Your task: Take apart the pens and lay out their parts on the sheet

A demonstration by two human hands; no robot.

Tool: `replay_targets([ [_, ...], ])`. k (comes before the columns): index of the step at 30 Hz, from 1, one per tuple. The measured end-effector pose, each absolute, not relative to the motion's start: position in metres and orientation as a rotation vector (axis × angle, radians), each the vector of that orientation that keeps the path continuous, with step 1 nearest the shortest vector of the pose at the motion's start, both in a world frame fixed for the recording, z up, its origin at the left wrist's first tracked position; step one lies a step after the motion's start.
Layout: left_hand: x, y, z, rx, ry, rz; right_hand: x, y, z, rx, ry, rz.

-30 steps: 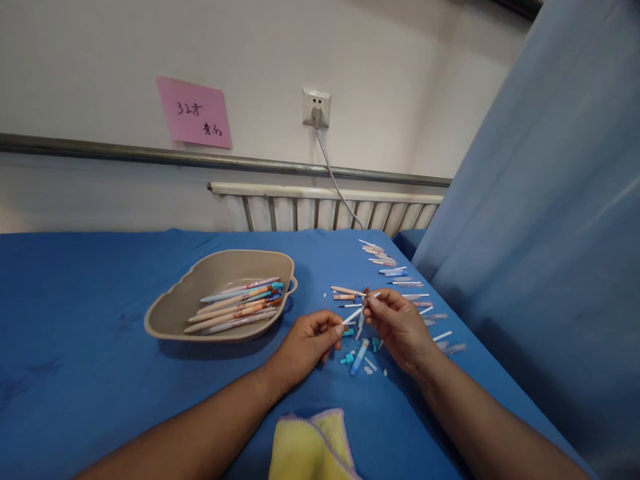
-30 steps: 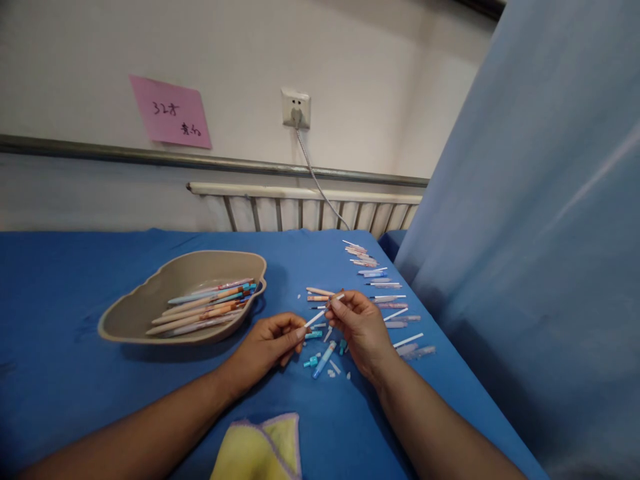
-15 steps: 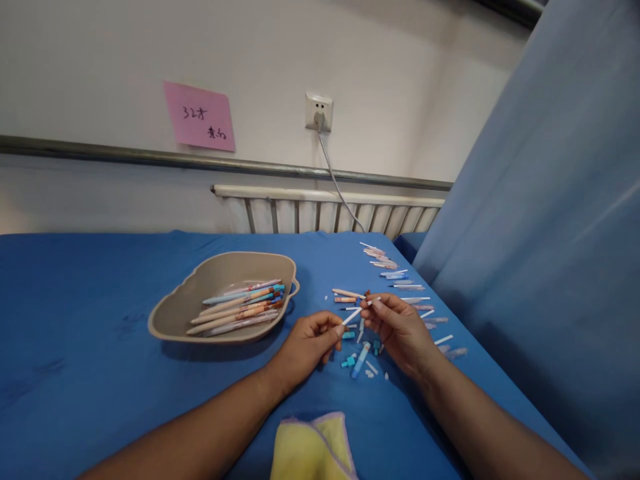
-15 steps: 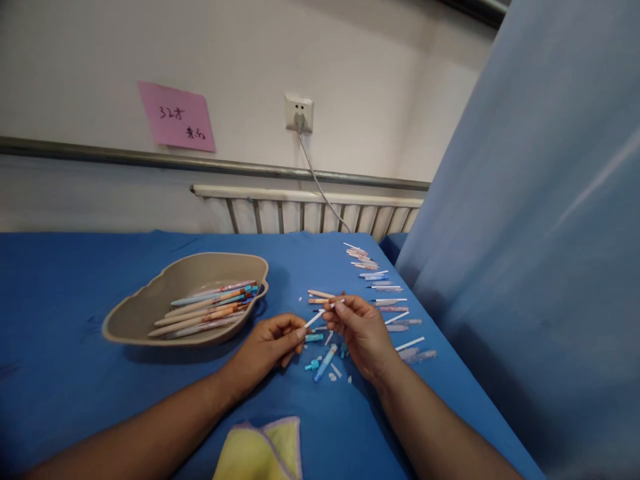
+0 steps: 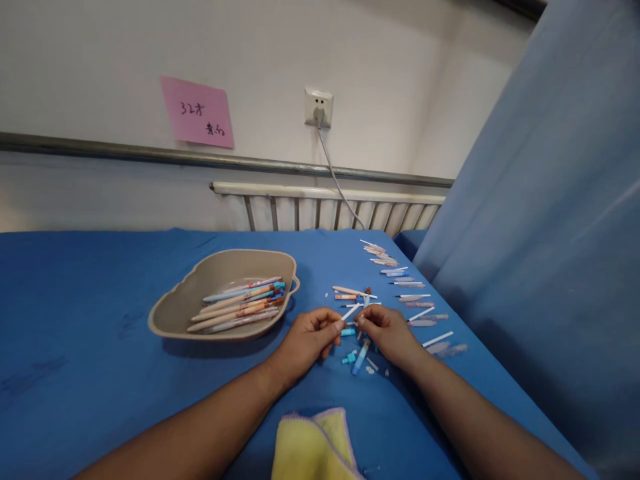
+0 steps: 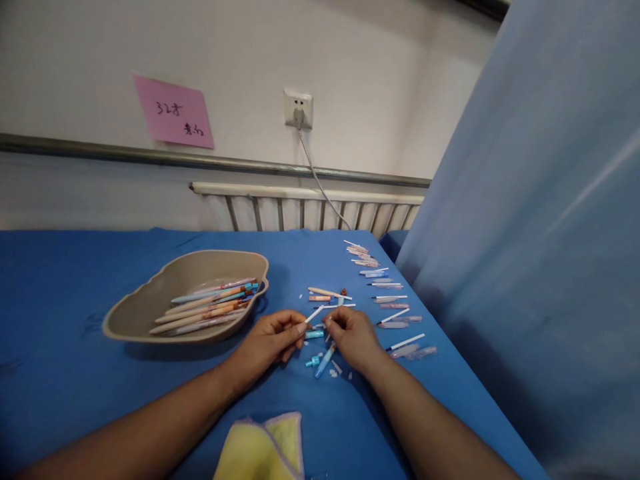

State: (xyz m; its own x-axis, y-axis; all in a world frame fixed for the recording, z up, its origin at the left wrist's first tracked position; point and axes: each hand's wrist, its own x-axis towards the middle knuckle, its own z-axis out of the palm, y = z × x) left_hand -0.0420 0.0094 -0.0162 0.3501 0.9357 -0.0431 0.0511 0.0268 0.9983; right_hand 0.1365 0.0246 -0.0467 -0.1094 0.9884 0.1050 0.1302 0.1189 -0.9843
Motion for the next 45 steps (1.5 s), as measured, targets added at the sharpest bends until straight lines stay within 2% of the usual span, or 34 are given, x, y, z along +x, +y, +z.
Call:
replay_targets([
  [4,-0.043,0.009,-0.018,1.415,1.002,0.886,0.134,0.018,-0.037,-1.134,-1.495,1.033],
  [10,-0.041,0.004,-0.018,1.565,1.012,0.87,0.129,0.009,-0.02,-0.935,-1.35,1.281],
  [18,-0.04,0.003,-0.018,1.553,0.993,0.865,0.134,0.008,-0.019,-1.001,-1.466,1.225],
  [20,-0.041,0.005,-0.017,1.512,0.997,0.884,0.144,0.002,-0.01,-1.07,-1.606,1.192],
  [24,-0.042,0.009,-0.016,1.427,1.023,0.923,0.157,-0.026,0.015,-1.091,-2.418,1.4],
  [27,-0.042,0.011,-0.016,1.361,1.041,0.936,0.146,-0.052,0.024,-1.081,-2.782,1.004],
  [31,-0.042,0.011,-0.016,1.315,1.052,0.961,0.126,-0.071,0.022,-0.991,-2.894,0.525],
  [38,-0.042,0.012,-0.017,1.305,1.079,0.977,0.131,-0.058,0.021,-1.162,-2.984,0.607],
  [45,-0.043,0.013,-0.017,1.289,1.066,0.992,0.153,-0.009,0.008,-1.507,-2.601,0.543],
])
